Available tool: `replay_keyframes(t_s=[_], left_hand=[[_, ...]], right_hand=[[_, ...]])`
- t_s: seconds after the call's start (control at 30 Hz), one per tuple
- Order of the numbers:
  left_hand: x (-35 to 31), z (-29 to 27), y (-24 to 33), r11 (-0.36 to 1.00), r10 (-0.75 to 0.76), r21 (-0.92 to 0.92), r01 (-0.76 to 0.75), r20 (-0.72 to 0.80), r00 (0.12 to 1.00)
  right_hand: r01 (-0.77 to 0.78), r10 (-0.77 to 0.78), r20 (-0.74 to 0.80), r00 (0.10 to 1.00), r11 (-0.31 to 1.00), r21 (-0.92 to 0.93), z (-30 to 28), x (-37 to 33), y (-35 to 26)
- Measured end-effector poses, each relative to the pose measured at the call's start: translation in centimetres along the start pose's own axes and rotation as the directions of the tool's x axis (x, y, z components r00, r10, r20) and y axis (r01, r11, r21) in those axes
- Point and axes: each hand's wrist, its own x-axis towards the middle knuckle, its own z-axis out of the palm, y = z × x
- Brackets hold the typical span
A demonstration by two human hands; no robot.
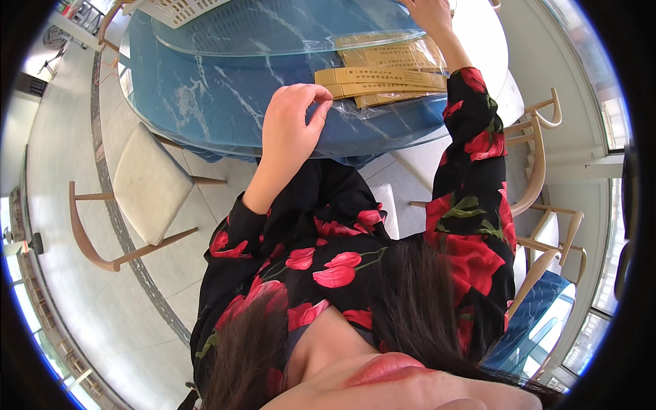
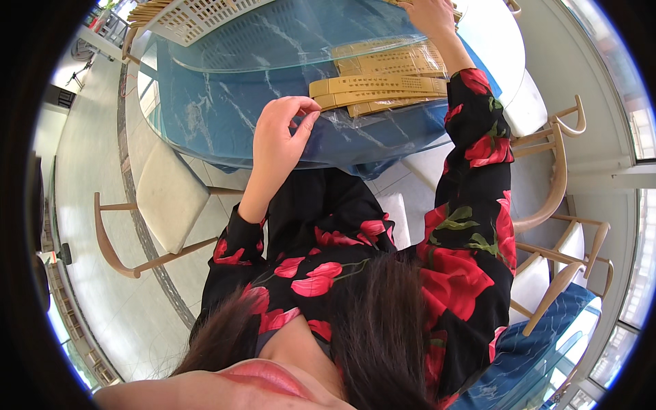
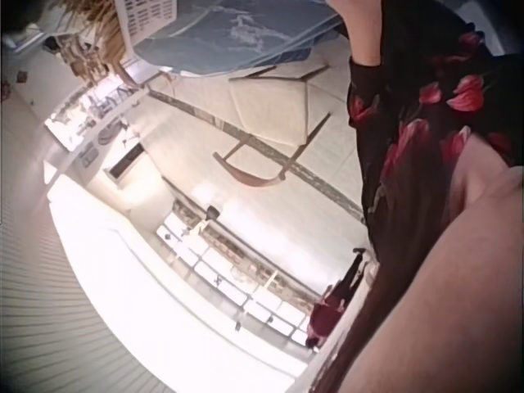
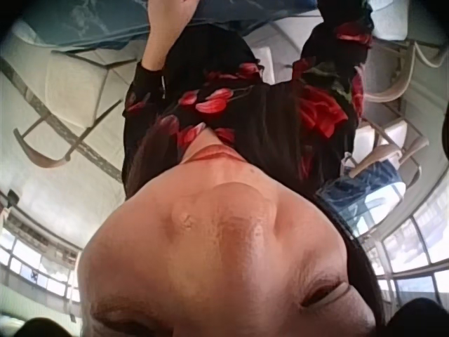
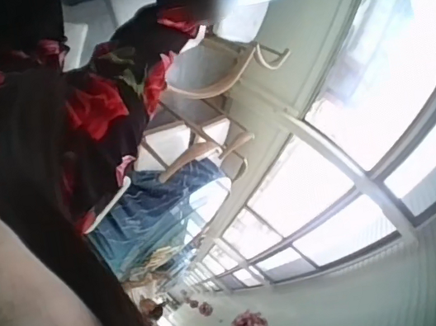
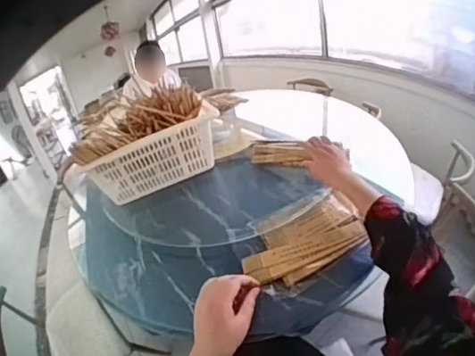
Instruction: The person repeatedly picks up flat bamboo strips and thin sticks from a table, aligns them together, and places the assembled units into a white basket. The person handles items one at a time and continues the process throughout the clip.
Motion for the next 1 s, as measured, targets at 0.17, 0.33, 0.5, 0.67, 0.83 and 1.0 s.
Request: replay_keyframes(t_s=[0.17,0.33,0.5,0.67,0.83,1.0], left_hand=[[3.7,0.9,-3.6,0.907,0.287,0.304,-0.292,0.064,0.956],[4.4,0.4,-4.4,0.889,0.218,0.358,-0.286,0.217,0.951],[4.0,-0.5,-4.2,0.964,0.099,0.242,-0.109,0.051,0.994],[2.8,-2.4,-4.4,0.940,-0.282,-0.180,0.291,0.074,0.957],[2.0,-2.8,-4.8,0.964,0.128,0.241,-0.115,-0.037,0.991],[1.4,-3.5,-5.8,0.878,0.278,0.404,-0.256,0.002,0.960]], right_hand=[[0.318,-0.281,-0.150,0.948,0.861,0.397,-5.7,-4.6,-9.2],[0.339,-0.354,-0.079,0.932,0.771,0.539,-7.9,-8.7,-13.4],[0.399,-0.412,-0.107,0.905,0.733,0.551,-8.0,-9.1,-14.9],[0.396,-0.480,0.004,0.877,0.728,0.560,-8.2,-7.3,-15.7],[0.580,-0.570,-0.145,0.809,0.733,0.355,-9.2,-7.4,-16.5],[0.432,-0.511,-0.035,0.859,0.687,0.584,-8.7,-8.6,-16.8]])
